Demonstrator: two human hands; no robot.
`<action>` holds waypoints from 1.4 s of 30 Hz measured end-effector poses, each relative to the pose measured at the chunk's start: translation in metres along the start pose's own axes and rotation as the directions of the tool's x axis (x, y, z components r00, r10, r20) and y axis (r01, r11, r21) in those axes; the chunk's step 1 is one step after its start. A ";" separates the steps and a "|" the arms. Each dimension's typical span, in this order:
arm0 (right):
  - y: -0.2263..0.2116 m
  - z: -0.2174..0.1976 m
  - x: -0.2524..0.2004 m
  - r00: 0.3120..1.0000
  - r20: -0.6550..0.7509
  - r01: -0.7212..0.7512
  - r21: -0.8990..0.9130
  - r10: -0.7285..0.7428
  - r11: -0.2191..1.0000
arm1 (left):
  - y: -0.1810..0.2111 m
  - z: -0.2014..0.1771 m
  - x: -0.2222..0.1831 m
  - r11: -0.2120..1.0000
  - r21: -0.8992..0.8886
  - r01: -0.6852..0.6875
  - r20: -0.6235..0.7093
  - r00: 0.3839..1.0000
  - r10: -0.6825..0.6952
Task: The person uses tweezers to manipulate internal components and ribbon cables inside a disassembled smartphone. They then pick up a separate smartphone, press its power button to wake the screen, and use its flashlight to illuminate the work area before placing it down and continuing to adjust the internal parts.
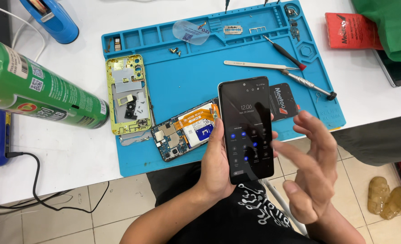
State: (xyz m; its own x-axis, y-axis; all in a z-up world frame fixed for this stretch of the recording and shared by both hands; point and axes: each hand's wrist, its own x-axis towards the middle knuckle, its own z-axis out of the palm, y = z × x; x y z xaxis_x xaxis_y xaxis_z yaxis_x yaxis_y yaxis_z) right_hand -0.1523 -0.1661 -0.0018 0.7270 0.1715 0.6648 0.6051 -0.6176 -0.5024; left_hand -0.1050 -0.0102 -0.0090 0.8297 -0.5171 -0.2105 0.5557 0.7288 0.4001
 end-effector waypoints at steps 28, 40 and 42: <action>0.052 -0.036 0.052 0.870 0.063 -0.445 -0.325 0.489 0.834 | 0.049 -0.003 -0.059 0.556 0.741 -0.378 0.131 0.892 0.432; 0.167 -0.043 0.085 0.724 -0.010 -0.598 -0.508 0.690 0.620 | 0.051 -0.037 -0.070 0.525 0.742 -0.417 -0.069 0.731 0.679; 0.173 -0.039 0.079 0.728 -0.012 -0.583 -0.536 0.685 0.611 | 0.049 -0.038 -0.072 0.512 0.758 -0.405 -0.071 0.728 0.682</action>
State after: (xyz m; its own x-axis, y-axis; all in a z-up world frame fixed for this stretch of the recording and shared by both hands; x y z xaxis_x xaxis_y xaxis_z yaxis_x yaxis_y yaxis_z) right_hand -0.0024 -0.2893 -0.0145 0.9401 -0.3077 0.1469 -0.2285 -0.8883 -0.3985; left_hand -0.1355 0.0801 -0.0079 0.9867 0.1523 0.0559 -0.0920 0.2420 0.9659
